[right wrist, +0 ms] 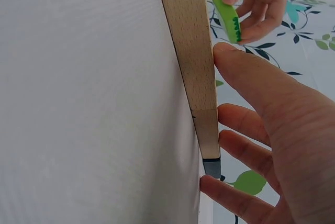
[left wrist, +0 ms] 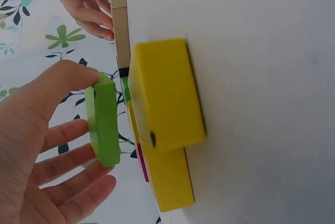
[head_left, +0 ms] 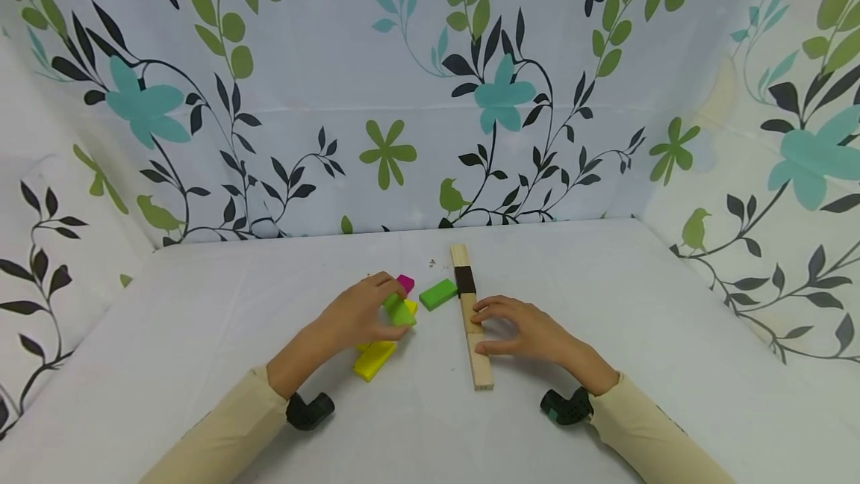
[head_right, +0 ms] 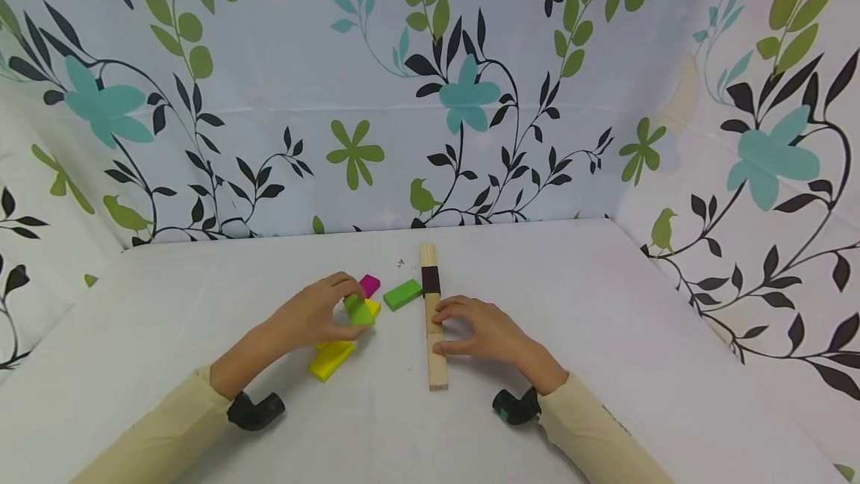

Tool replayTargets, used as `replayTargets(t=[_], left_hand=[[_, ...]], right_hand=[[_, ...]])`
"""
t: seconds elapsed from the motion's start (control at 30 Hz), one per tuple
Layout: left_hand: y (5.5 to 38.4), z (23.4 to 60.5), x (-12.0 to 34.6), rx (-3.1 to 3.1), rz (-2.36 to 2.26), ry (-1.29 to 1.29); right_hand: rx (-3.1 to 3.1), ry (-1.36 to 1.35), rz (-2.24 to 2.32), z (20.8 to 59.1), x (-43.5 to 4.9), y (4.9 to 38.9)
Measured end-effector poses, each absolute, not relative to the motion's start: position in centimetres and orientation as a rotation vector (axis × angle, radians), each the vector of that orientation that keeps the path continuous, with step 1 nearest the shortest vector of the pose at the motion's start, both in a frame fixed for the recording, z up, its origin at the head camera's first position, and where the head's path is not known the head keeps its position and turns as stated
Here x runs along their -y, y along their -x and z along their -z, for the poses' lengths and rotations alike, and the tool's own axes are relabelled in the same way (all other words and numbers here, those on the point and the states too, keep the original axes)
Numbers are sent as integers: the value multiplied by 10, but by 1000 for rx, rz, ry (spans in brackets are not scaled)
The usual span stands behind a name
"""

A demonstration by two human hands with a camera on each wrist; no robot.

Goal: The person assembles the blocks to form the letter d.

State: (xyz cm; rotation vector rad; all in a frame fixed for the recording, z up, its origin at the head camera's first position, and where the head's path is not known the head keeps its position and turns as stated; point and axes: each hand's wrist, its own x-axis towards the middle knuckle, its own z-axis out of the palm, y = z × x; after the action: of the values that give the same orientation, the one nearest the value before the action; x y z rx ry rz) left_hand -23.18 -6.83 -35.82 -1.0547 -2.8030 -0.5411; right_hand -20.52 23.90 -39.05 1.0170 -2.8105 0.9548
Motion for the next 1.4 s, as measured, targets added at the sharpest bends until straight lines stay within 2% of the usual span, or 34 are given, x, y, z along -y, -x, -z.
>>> replayTargets(t=[0.5,0.67,1.4], left_hand=[[232,365,56,2830,607,1506],[233,366,55,2780,576,1574],[235,367,61,2836,429,1476]], right_hand=[[2813,-1018,-961,393,-239,208],[2817,-1015,-956,393,-238,208],[2818,-1012,-950,392,-240,208]])
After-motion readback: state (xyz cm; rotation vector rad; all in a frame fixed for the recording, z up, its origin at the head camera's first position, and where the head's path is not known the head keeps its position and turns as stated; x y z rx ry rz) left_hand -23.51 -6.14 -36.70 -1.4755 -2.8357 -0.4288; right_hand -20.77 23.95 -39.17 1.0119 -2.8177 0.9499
